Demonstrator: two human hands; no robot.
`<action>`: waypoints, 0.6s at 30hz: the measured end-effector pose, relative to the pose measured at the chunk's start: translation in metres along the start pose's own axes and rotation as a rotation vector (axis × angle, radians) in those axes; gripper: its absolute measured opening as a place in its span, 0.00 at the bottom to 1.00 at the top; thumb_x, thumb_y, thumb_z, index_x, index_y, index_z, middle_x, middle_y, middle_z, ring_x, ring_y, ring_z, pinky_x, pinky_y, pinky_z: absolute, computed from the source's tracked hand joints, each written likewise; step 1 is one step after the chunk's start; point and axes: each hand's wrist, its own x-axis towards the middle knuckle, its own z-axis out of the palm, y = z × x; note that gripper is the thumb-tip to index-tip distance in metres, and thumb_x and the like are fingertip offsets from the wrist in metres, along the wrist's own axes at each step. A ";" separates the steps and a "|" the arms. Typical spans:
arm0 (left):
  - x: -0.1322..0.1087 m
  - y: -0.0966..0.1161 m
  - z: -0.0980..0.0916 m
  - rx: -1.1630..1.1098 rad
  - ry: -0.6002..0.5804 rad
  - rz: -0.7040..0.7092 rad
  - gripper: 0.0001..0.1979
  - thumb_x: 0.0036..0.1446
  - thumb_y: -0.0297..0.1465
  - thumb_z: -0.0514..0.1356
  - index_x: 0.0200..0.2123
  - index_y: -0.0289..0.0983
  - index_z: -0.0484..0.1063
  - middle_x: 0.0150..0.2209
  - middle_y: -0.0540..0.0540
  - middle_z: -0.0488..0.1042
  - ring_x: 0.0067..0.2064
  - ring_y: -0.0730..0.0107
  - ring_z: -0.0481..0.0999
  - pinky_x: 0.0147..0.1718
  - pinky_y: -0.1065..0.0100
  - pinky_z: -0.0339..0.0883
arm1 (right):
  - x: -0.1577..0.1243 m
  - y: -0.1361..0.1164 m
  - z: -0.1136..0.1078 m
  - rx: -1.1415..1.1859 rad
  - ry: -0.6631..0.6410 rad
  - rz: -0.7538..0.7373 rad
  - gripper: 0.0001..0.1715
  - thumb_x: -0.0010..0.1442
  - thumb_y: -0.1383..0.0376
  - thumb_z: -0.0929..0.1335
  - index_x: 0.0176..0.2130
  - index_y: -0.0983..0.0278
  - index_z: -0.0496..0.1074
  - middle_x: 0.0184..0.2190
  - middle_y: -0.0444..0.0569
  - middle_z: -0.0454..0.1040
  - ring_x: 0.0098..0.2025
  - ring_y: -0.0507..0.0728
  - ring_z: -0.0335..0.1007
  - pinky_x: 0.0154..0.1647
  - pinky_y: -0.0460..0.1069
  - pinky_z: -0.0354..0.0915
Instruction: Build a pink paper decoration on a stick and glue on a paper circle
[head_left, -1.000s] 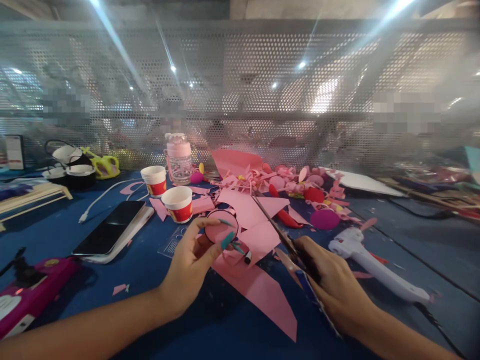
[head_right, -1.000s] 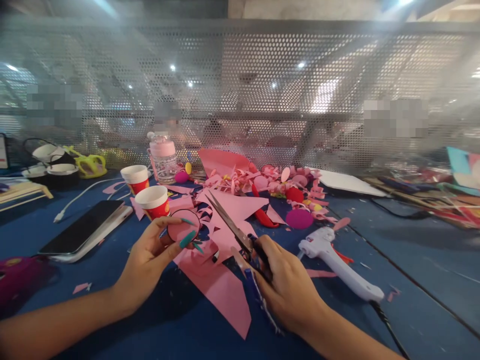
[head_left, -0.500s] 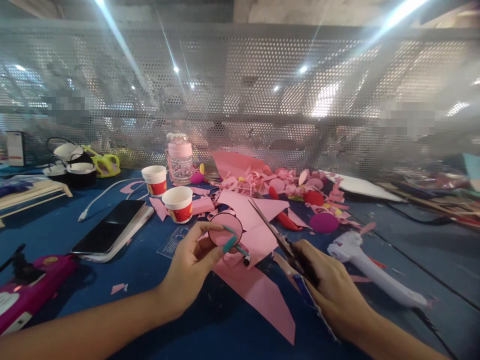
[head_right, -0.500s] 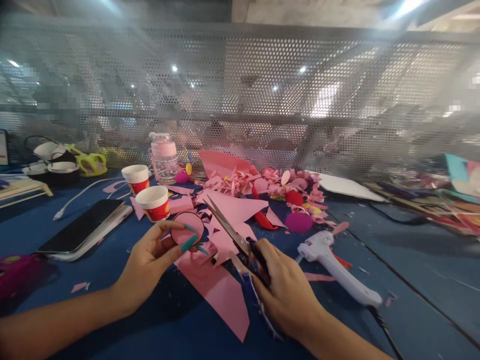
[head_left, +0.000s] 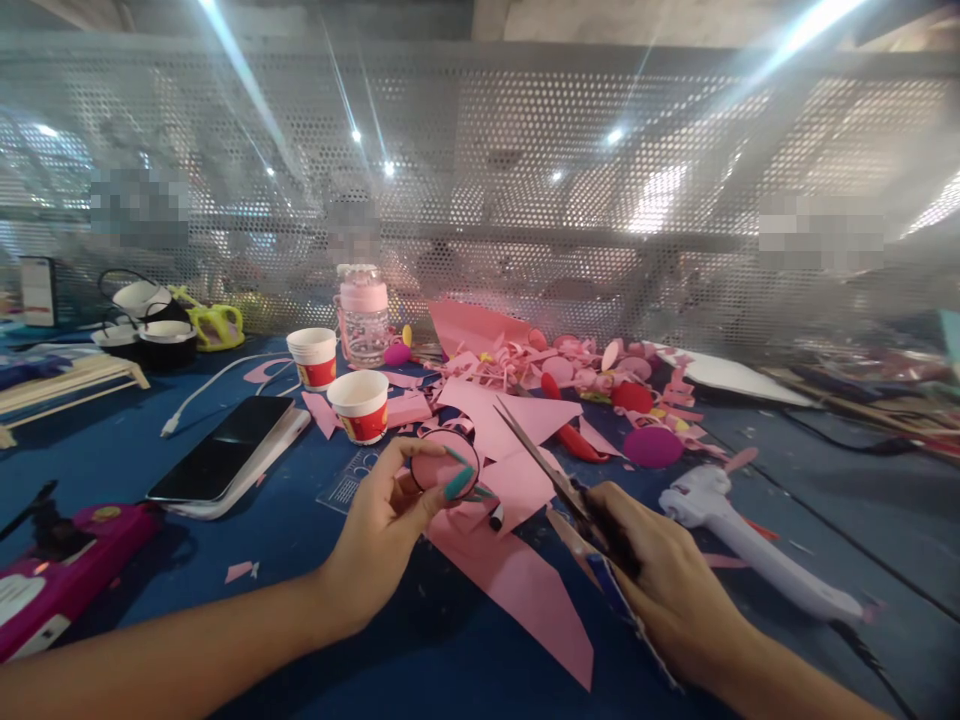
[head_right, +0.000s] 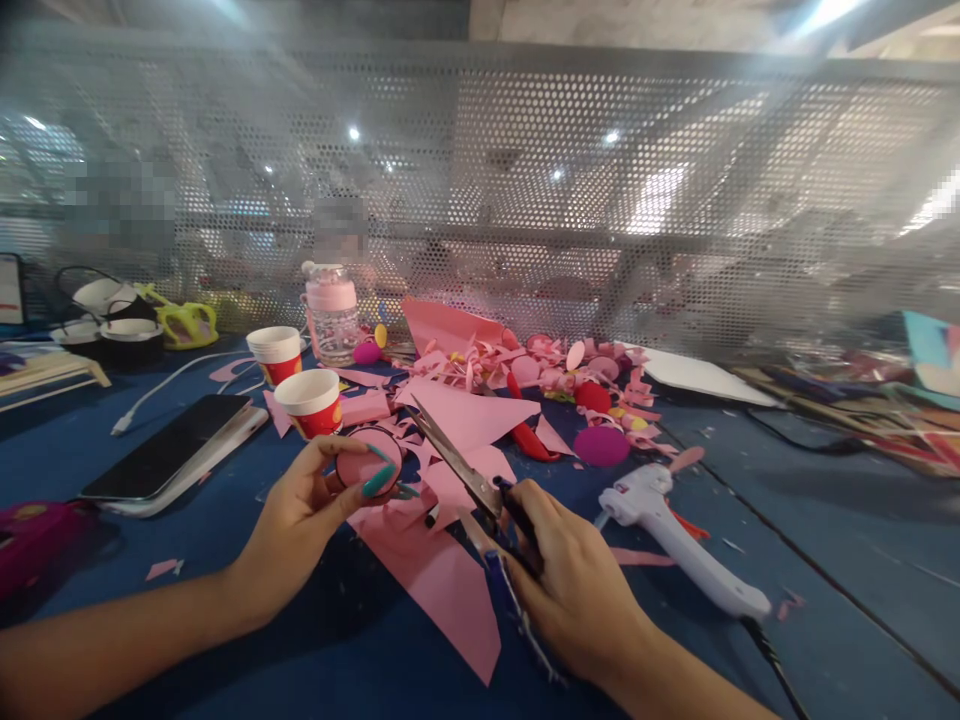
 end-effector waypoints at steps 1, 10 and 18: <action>0.000 0.000 0.001 -0.028 0.001 -0.001 0.12 0.51 0.31 0.62 0.39 0.39 0.64 0.37 0.52 0.74 0.36 0.73 0.77 0.37 0.71 0.73 | 0.000 0.000 0.000 0.000 0.000 0.002 0.12 0.60 0.56 0.58 0.29 0.60 0.56 0.21 0.44 0.65 0.21 0.52 0.59 0.20 0.47 0.56; 0.001 -0.002 0.001 -0.151 -0.007 0.035 0.20 0.52 0.27 0.61 0.47 0.44 0.60 0.50 0.48 0.67 0.39 0.68 0.77 0.38 0.64 0.76 | 0.001 -0.001 0.000 0.002 0.016 -0.024 0.11 0.60 0.57 0.58 0.30 0.60 0.56 0.21 0.44 0.66 0.20 0.53 0.60 0.20 0.46 0.57; 0.001 -0.003 0.001 -0.128 -0.009 0.022 0.19 0.52 0.27 0.61 0.47 0.43 0.62 0.52 0.48 0.66 0.40 0.68 0.77 0.39 0.66 0.75 | 0.000 -0.001 0.000 -0.013 0.004 -0.032 0.12 0.60 0.56 0.57 0.30 0.61 0.57 0.21 0.44 0.65 0.20 0.53 0.59 0.21 0.46 0.56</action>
